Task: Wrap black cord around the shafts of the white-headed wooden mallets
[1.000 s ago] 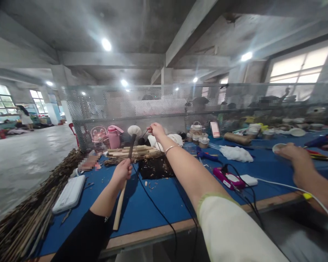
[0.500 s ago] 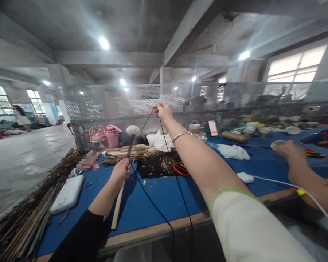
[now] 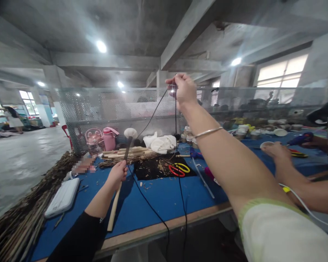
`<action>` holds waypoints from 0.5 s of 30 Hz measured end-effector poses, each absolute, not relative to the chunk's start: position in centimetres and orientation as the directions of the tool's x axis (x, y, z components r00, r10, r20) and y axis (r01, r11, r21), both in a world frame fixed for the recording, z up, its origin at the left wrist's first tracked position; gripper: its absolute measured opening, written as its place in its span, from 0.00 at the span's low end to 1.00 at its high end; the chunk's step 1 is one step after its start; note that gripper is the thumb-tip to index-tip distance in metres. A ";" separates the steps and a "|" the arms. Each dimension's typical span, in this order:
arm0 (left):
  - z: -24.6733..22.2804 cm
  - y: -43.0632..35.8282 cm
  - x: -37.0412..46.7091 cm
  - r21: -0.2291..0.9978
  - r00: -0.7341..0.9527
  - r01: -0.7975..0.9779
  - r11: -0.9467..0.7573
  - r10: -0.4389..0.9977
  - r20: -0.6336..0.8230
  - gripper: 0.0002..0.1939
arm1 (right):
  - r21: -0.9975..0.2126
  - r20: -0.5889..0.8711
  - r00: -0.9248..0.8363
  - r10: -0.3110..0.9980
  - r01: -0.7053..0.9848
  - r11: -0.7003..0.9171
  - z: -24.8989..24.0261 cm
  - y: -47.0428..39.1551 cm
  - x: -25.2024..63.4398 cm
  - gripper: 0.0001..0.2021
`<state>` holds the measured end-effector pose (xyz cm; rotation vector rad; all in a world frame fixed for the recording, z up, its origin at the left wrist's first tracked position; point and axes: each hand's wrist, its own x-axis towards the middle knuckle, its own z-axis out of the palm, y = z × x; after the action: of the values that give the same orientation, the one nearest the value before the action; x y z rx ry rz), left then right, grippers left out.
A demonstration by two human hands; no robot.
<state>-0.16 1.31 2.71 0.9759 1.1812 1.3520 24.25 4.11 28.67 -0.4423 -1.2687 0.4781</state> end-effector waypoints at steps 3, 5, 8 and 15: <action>3.1 1.1 -0.1 0.982 -0.113 -0.186 0.031 0.992 -0.053 0.09 | -0.526 0.804 0.247 0.541 -0.129 0.841 28.2 0.4 25.7 0.06; 3.3 1.0 0.0 0.984 -0.104 -0.178 0.025 0.994 -0.044 0.09 | -0.564 0.785 0.214 0.581 -0.141 0.814 27.1 -2.1 26.6 0.05; 3.5 0.7 0.2 0.986 -0.080 -0.164 0.021 0.996 -0.035 0.09 | -0.725 0.684 0.049 0.728 -0.063 0.685 24.6 -5.5 27.6 0.03; 4.0 -0.1 1.1 0.993 -0.018 -0.115 -0.018 1.000 0.016 0.12 | -0.715 0.022 -0.499 0.866 0.598 0.362 17.9 -13.0 29.6 0.09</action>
<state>1.09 -0.10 3.97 1.1274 1.1278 1.2864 29.56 -12.99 17.86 -1.2768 -2.2327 0.9235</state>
